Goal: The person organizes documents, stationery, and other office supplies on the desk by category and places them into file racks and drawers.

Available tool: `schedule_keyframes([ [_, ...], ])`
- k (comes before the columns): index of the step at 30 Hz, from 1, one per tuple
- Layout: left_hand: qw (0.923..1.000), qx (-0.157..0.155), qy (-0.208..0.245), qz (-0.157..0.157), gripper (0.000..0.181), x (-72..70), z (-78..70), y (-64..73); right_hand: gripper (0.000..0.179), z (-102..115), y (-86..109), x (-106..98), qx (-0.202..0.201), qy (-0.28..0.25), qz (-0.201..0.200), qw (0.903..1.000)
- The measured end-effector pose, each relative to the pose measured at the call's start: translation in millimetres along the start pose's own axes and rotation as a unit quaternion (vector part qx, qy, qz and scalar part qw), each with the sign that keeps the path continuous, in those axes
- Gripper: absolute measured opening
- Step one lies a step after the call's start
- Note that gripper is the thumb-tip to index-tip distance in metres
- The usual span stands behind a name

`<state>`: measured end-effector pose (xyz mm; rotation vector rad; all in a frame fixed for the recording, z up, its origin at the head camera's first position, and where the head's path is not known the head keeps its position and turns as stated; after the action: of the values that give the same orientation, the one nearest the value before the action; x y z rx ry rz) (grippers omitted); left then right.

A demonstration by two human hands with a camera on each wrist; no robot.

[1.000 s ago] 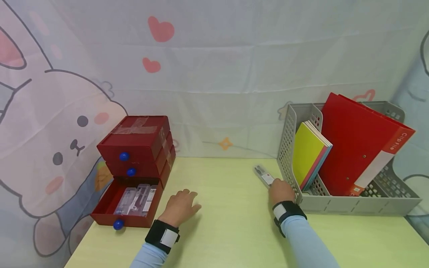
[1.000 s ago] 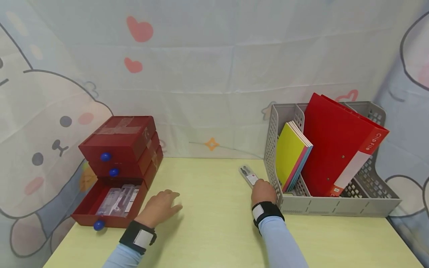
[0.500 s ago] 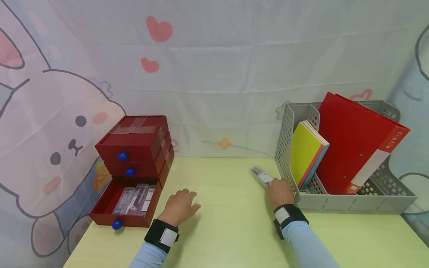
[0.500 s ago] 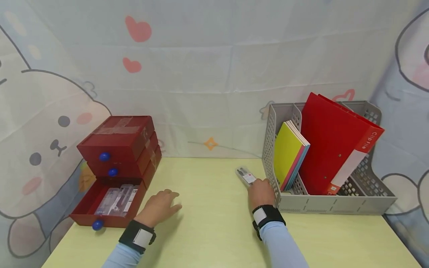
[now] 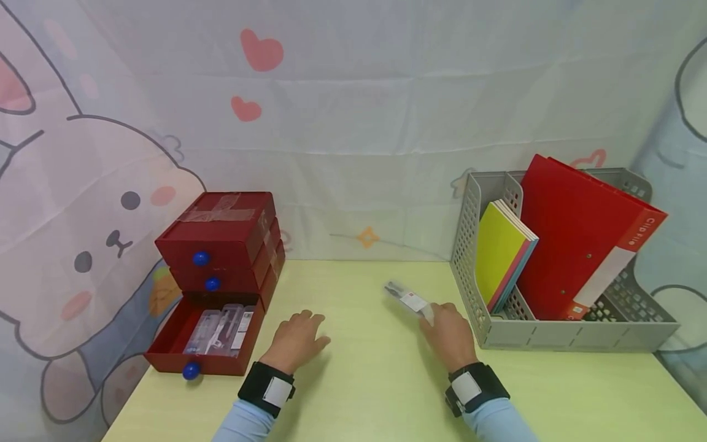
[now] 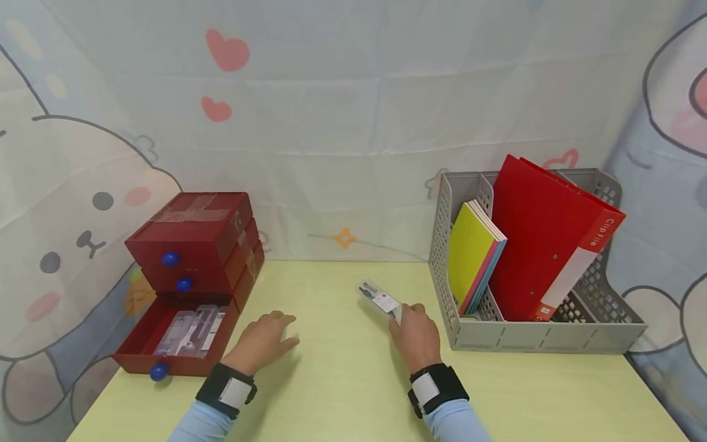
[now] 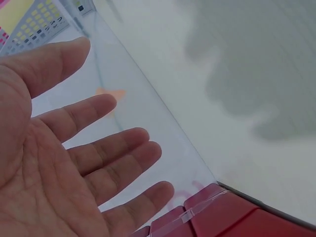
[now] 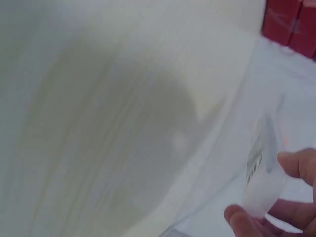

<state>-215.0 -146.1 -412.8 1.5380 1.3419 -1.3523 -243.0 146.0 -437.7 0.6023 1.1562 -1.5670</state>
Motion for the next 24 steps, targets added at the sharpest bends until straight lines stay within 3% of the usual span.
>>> schedule_keyframes([
  [7, 0.9993, 0.025, 0.013, -0.025, 0.062, 0.1, -4.4, -2.7, 0.042, 32, 25.4, -1, -0.074, -0.054, 0.023, 0.9955],
  [11, 0.9985, 0.044, 0.029, -0.013, 0.071, 1.0, -6.4, -4.4, 0.043, 46, 34.7, -1, -0.128, -0.07, 0.025, 0.9889],
  [18, 0.9956, 0.082, 0.045, 0.002, 0.062, 3.3, -8.8, -3.3, 0.044, 56, 40.2, -3, -0.204, -0.086, 0.024, 0.9748],
  [24, 0.9912, 0.121, 0.052, 0.012, 0.053, 6.4, -11.5, -5.0, 0.046, 59, 40.7, -6, -0.216, -0.09, 0.029, 0.9719],
])
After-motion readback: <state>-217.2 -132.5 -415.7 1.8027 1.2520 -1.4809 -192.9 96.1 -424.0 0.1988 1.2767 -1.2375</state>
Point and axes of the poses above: each hand's wrist, its own y-axis away from the middle knuckle, its own x-axis out of the palm, z = x × y, the point moved 2 cm from there along -y, towards the middle knuckle, and after that the axes turned 2 degrees about -z, right-handed, at the moved point
